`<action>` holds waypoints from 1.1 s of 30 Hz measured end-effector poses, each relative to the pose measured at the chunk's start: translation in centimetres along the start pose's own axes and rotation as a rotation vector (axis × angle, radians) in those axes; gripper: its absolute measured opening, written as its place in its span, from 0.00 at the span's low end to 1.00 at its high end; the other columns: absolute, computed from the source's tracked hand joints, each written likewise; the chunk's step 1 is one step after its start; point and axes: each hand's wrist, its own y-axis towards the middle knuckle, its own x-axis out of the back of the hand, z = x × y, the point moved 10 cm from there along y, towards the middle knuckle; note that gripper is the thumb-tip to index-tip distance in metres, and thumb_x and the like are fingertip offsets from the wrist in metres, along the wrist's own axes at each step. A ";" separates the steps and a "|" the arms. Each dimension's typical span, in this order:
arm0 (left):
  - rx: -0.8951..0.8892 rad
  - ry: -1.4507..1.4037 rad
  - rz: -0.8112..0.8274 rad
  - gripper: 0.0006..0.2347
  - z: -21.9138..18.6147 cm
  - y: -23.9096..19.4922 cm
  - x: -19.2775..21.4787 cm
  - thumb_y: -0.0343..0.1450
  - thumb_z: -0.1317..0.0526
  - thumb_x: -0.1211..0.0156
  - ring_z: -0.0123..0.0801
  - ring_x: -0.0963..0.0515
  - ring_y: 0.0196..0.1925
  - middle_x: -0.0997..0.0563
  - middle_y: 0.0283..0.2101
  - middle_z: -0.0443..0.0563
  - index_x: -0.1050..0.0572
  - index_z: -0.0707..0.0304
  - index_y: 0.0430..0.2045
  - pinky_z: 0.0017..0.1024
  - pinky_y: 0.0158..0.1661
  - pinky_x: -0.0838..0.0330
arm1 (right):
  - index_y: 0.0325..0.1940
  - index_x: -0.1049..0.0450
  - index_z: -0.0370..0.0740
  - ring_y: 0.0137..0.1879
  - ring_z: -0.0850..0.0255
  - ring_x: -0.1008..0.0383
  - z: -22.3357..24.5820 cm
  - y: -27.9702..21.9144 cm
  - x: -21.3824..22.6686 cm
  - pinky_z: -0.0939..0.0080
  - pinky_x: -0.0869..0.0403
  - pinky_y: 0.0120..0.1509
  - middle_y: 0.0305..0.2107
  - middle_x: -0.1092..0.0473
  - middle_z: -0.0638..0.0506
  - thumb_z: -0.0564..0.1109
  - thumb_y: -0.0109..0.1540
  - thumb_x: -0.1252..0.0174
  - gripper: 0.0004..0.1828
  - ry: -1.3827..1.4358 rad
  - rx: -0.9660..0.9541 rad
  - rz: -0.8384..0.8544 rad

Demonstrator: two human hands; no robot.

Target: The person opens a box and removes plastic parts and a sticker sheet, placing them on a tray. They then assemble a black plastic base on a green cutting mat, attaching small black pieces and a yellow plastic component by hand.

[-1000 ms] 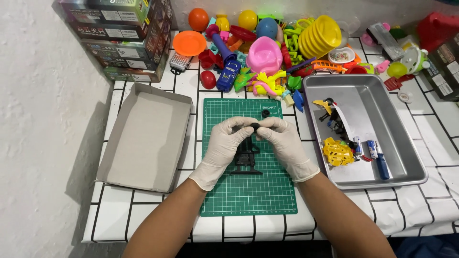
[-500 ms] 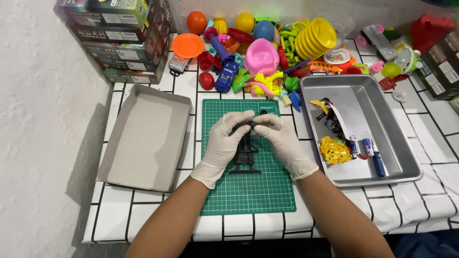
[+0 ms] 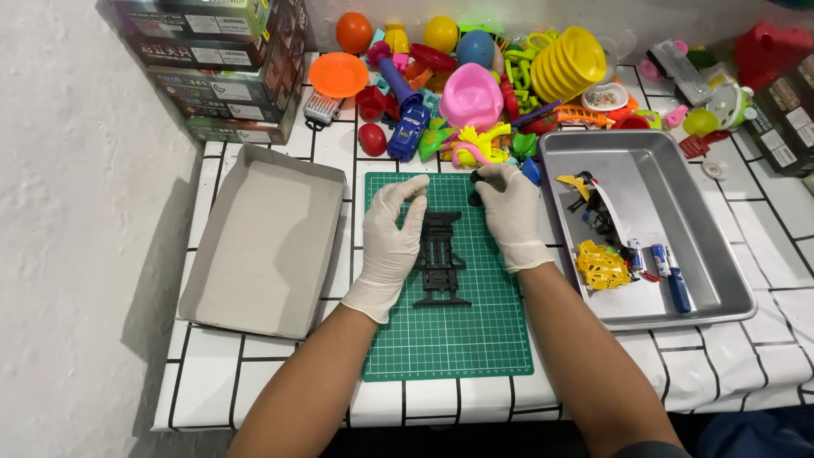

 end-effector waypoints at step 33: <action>0.033 0.045 -0.007 0.10 0.2 0.0 -0.2 0.74 0.73 0.45 0.35 0.19 0.44 0.18 0.37 0.51 0.19 0.62 0.45 0.34 0.50 0.24 | 0.58 0.21 0.44 0.66 0.46 0.32 2.0 -2.1 -2.4 0.51 0.33 0.73 0.55 0.29 0.46 0.36 0.59 0.37 0.22 -0.372 0.333 0.233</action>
